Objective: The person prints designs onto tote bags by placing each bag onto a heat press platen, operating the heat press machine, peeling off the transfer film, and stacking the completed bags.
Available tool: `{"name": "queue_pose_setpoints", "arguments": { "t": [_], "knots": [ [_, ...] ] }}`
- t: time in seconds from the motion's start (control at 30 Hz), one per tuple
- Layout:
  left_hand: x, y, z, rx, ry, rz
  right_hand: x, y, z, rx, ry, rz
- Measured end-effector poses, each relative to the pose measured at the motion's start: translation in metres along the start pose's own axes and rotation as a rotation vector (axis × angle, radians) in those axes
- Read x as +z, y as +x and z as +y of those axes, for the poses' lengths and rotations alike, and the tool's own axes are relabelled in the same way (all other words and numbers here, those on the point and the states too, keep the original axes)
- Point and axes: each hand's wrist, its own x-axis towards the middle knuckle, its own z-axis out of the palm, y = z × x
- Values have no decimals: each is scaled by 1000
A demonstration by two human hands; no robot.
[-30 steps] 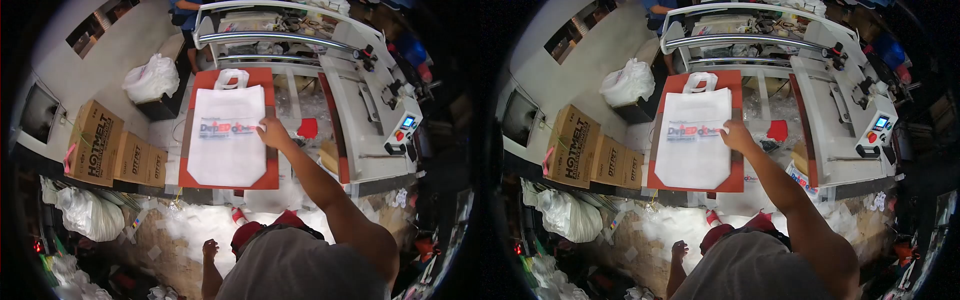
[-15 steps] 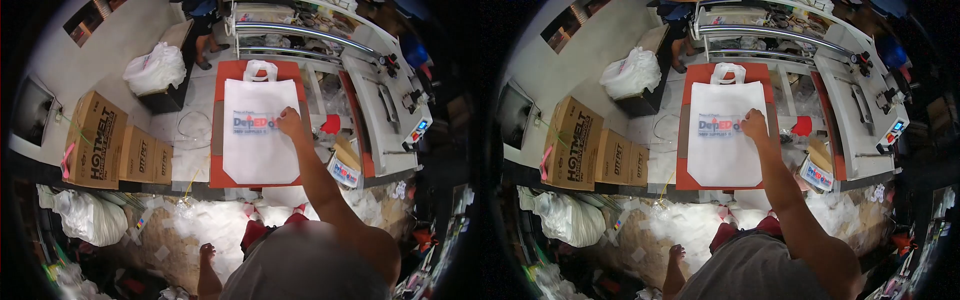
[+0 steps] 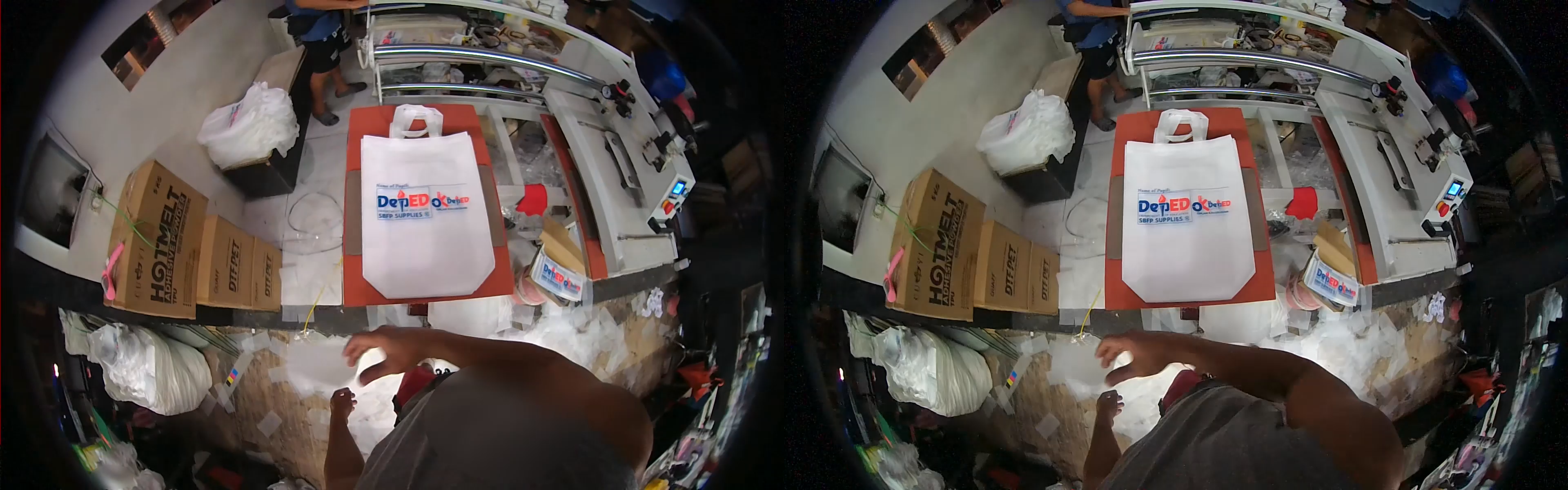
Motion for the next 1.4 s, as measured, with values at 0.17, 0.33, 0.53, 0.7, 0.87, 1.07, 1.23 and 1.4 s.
{"name": "queue_pose_setpoints", "arguments": {
  "t": [0.17,0.33,0.53,0.7,0.87,1.07,1.23,1.4],
  "knots": [
    [10,6,-47,-49,107,-82,-117,-141,-1,454,-433,778],
    [40,0,-52,-65,119,-345,-256,-389,2,656,-1161,1542],
    [37,34,-84,6,137,-268,-329,-514,-22,734,-1275,1513],
    [81,-51,20,87,204,-124,-348,-532,-19,801,-1117,1467],
    [108,-58,7,105,185,-80,-342,-529,-22,707,-1216,1555],
    [118,-93,-51,-12,217,-89,-218,-411,-18,457,-704,1424],
    [97,-101,-144,-52,97,-175,-108,-367,169,634,-367,1046],
    [98,-118,-208,-175,278,-289,-63,-383,397,1048,-370,920]
  ]
}}
